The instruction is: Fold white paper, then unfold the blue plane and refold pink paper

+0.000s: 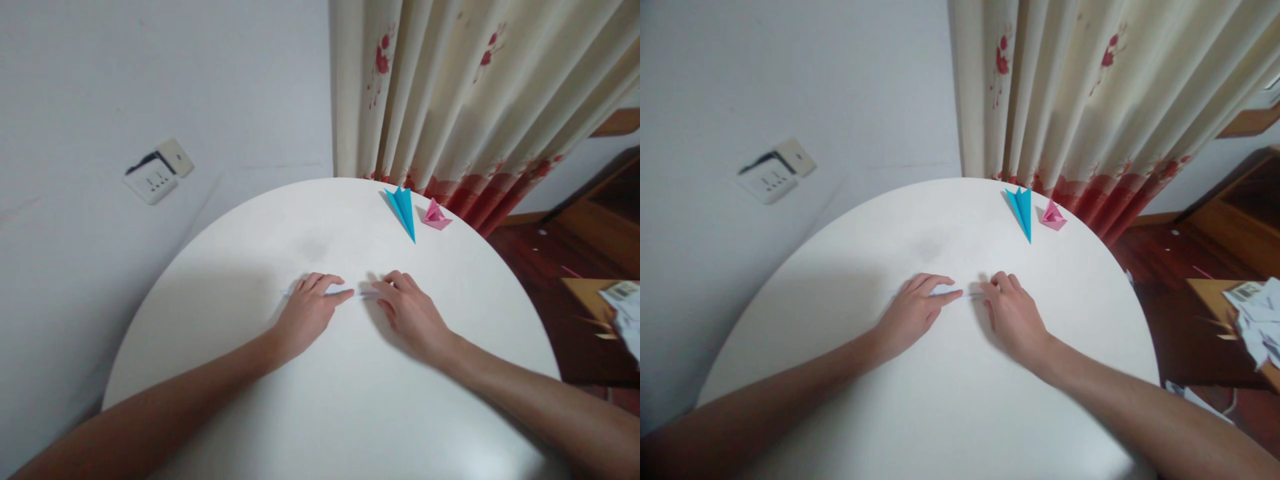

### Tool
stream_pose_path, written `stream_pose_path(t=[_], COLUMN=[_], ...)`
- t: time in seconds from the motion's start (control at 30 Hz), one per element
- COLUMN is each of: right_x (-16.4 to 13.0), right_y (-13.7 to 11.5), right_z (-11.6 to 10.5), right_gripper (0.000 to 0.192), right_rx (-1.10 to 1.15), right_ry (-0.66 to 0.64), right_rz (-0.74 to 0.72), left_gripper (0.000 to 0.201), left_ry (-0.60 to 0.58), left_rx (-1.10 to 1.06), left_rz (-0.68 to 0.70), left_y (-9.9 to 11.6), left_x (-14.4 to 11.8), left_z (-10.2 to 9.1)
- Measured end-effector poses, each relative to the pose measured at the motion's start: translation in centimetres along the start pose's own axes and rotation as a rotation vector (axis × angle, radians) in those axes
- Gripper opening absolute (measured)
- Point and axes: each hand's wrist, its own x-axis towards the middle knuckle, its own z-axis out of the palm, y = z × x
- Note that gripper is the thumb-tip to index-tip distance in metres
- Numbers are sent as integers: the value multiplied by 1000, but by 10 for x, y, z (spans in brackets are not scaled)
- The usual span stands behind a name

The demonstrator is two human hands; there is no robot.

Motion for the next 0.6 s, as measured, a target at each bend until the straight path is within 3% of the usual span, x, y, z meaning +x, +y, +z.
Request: stream_pose_path(t=[0.23,0.43,0.6], right_x=[14,19,17], right_y=[14,18,18], right_z=[4,6,6], right_gripper=[14,12,14], right_rx=[165,168,167], right_ry=[-23,-15,-4], right_rz=[-86,-119,-149], left_gripper=[35,33,27], left_ry=[92,1,25], left_rx=[-185,-14,120], left_rz=[50,272,363], left_y=[-10,-23,-28], left_x=[1,0,5], left_z=[-4,-9,-9])
